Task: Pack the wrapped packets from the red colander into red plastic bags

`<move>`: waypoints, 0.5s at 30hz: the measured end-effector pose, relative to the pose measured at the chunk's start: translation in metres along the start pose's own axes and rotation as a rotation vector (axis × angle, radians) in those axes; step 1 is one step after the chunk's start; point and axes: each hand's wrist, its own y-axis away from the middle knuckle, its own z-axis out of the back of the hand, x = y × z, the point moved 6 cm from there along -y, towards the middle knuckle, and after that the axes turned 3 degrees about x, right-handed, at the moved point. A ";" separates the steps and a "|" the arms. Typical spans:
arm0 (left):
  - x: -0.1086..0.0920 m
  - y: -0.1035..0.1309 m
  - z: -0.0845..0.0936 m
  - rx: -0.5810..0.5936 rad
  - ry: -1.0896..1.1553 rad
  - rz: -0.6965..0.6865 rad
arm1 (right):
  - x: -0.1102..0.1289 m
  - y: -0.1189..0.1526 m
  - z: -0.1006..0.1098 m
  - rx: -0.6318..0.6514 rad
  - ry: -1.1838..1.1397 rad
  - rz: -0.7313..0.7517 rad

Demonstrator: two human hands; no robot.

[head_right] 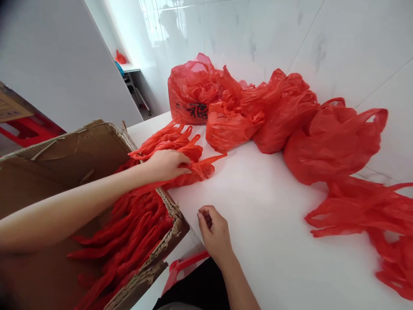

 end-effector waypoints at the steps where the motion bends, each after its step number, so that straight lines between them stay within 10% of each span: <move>1: 0.009 0.007 0.010 -0.004 0.083 -0.003 | 0.001 0.000 0.000 0.002 0.003 0.008; 8: 0.143 0.126 0.057 0.035 0.947 0.504 | 0.002 0.002 -0.001 0.042 0.056 0.038; 15: 0.246 0.207 -0.026 0.175 0.715 0.818 | 0.000 0.002 -0.001 0.029 0.099 0.041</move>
